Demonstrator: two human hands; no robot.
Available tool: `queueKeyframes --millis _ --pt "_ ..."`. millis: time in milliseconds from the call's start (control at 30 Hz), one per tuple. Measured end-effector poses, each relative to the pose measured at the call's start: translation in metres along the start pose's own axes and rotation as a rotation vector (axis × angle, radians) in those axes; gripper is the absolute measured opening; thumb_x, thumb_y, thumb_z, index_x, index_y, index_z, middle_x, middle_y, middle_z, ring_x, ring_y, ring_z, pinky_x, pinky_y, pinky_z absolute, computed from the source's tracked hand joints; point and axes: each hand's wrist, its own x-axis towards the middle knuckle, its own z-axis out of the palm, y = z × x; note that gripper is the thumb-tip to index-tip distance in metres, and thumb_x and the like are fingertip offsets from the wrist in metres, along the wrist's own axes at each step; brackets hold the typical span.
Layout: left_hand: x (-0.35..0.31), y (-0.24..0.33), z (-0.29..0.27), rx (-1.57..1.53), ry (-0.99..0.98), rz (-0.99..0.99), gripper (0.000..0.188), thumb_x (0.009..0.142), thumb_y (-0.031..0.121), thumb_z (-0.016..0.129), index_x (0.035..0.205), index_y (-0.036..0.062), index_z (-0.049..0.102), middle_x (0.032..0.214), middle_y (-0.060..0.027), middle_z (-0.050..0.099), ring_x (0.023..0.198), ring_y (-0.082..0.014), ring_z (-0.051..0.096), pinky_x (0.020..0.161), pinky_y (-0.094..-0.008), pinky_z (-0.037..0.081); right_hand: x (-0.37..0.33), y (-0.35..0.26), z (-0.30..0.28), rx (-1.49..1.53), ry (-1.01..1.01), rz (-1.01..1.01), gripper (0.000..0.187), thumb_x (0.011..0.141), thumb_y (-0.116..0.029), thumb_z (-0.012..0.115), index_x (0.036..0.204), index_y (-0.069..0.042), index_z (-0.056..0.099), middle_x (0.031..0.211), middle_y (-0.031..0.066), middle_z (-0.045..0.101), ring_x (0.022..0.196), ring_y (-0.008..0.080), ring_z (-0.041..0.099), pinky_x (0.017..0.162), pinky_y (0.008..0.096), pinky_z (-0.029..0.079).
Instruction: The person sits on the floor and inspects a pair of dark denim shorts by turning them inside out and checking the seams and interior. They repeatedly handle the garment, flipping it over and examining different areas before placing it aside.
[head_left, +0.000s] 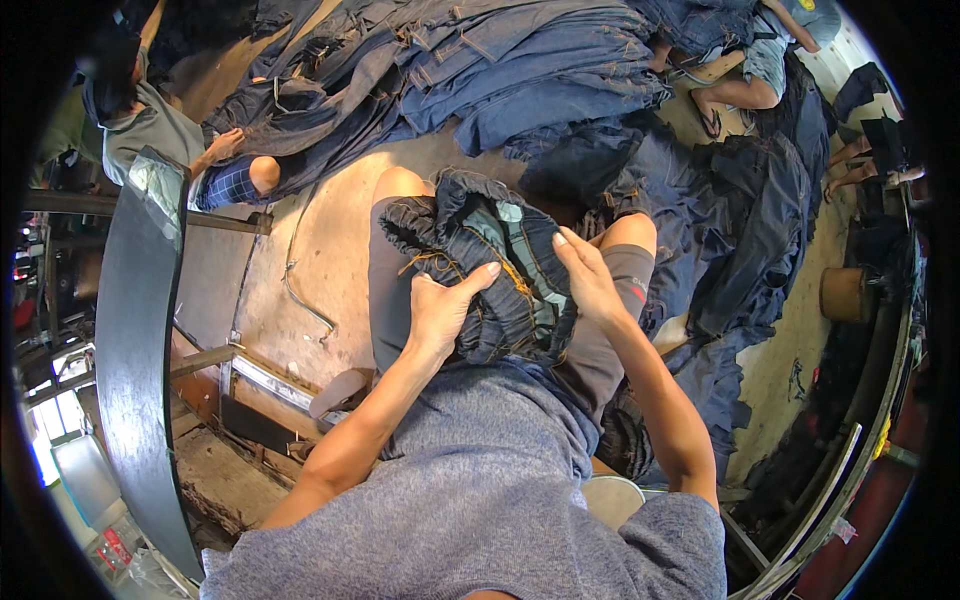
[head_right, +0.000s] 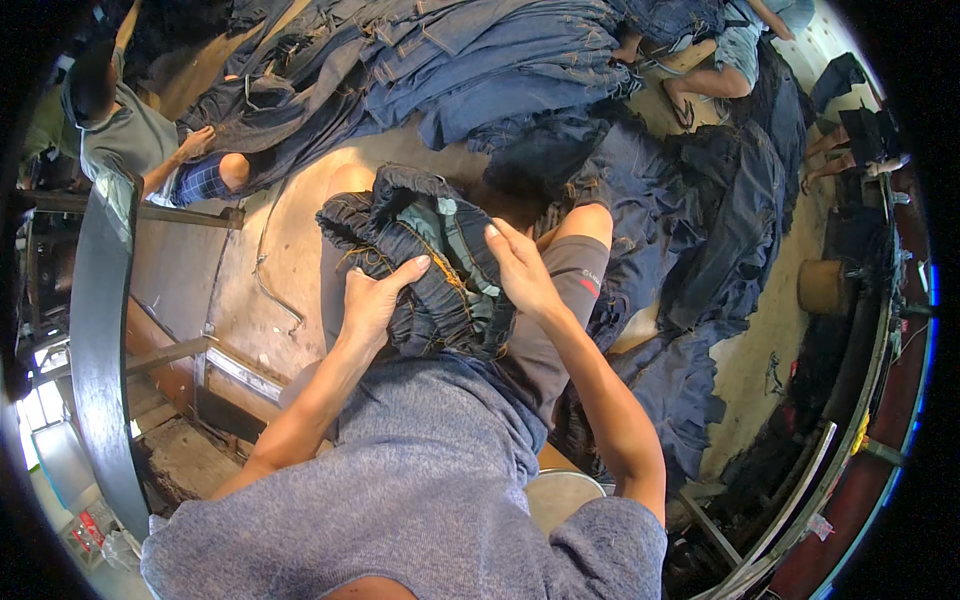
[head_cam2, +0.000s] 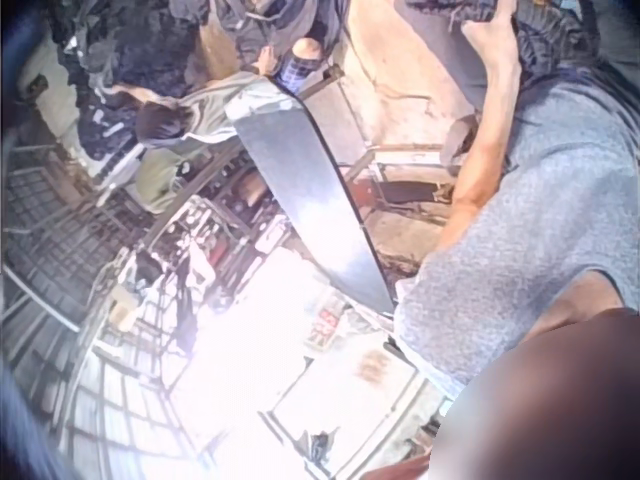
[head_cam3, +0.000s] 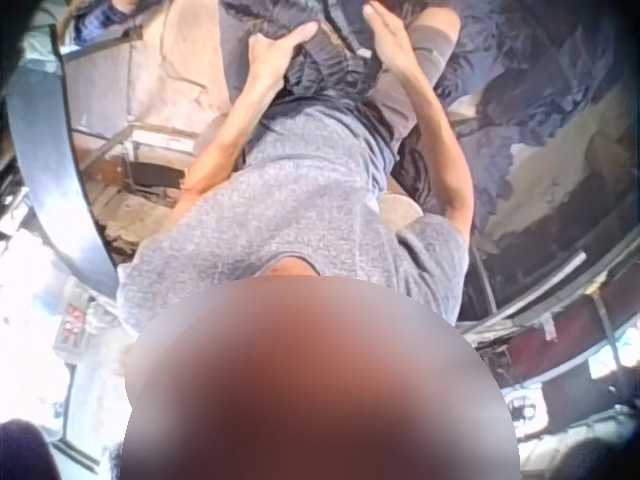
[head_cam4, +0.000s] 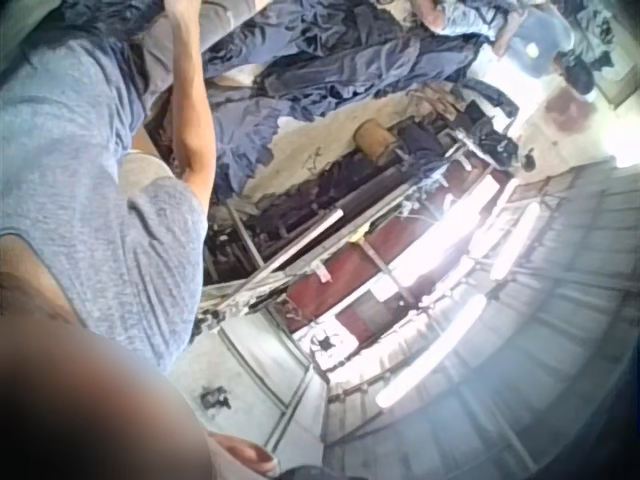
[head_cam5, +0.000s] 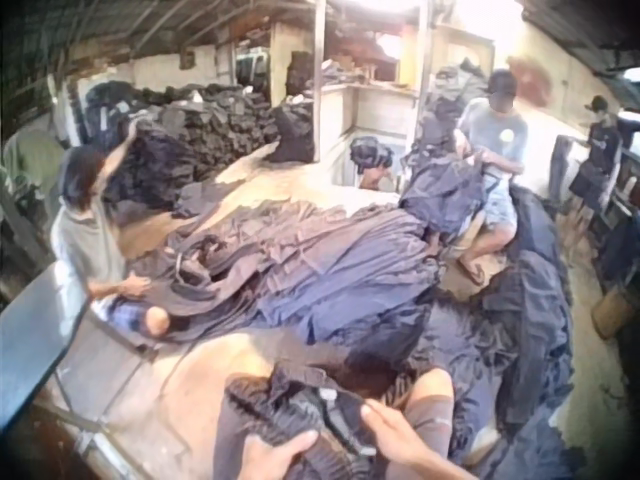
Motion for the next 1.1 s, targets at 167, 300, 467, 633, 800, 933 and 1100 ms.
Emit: queueKeyframes --millis 167,300,467,633,800,933,1100 --pt "-0.019 0.006 0.005 0.12 0.019 0.102 0.021 0.093 0.006 0.09 0.11 -0.0042 0.082 0.102 -0.0084 0.084 0.088 -0.0139 0.078 0.083 -0.0307 0.064 -0.012 -0.013 -0.031 0.154 -0.124 0.014 0.038 0.124 -0.026 0.048 0.146 0.002 0.062 0.13 0.0011 0.071 0.118 0.0089 0.063 0.105 0.0268 0.051" --pt "-0.039 0.012 0.01 0.164 -0.023 0.187 0.02 0.094 0.007 0.09 0.109 -0.0036 0.083 0.101 -0.0061 0.084 0.087 -0.0128 0.078 0.082 -0.0303 0.063 -0.028 -0.01 -0.059 0.081 -0.037 0.087 0.052 0.123 -0.026 0.051 0.163 0.007 0.05 0.153 0.0084 0.066 0.14 0.0152 0.06 0.12 0.0311 0.046" --pt "-0.06 0.018 0.024 0.14 -0.087 0.279 0.026 0.092 0.005 0.091 0.115 -0.0026 0.08 0.108 -0.0071 0.084 0.093 -0.0133 0.078 0.085 -0.0318 0.064 -0.03 -0.008 -0.077 0.104 0.069 0.13 0.053 0.123 -0.029 0.051 0.163 0.006 0.05 0.156 0.009 0.062 0.144 0.0176 0.056 0.127 0.0334 0.038" --pt "-0.073 0.01 0.04 0.15 -0.149 0.37 0.022 0.092 0.004 0.091 0.111 -0.003 0.081 0.103 -0.0067 0.085 0.091 -0.0148 0.08 0.085 -0.0324 0.064 -0.042 -0.05 -0.07 -0.636 0.106 0.298 0.052 0.12 -0.037 0.056 0.16 -0.004 0.057 0.131 0.0106 0.076 0.121 0.0203 0.071 0.11 0.0356 0.052" --pt "-0.077 -0.004 0.045 0.171 -0.21 0.341 0.018 0.092 0.004 0.09 0.107 -0.0014 0.083 0.101 -0.0091 0.086 0.091 -0.017 0.082 0.083 -0.0338 0.064 -0.09 -0.067 -0.058 -0.519 0.08 0.188 0.038 0.113 -0.021 0.063 0.147 -0.005 0.065 0.108 0.0142 0.08 0.103 0.0211 0.077 0.095 0.0373 0.058" --pt "-0.081 -0.011 0.046 0.238 -0.261 0.367 0.018 0.092 0.006 0.09 0.107 -0.0013 0.083 0.102 -0.0098 0.086 0.092 -0.0182 0.083 0.083 -0.0342 0.064 -0.105 -0.061 -0.073 -0.74 0.03 0.178 0.03 0.112 -0.009 0.055 0.139 0.001 0.064 0.106 0.0106 0.073 0.097 0.0189 0.065 0.093 0.0349 0.054" --pt "-0.079 -0.009 0.046 0.294 -0.278 0.354 0.022 0.093 0.008 0.091 0.111 -0.0008 0.082 0.105 -0.009 0.086 0.093 -0.0172 0.081 0.085 -0.033 0.063 -0.098 -0.06 -0.071 -0.637 0.093 0.08 0.026 0.115 -0.009 0.053 0.136 0.003 0.065 0.104 0.0082 0.069 0.097 0.0147 0.057 0.091 0.0326 0.051"
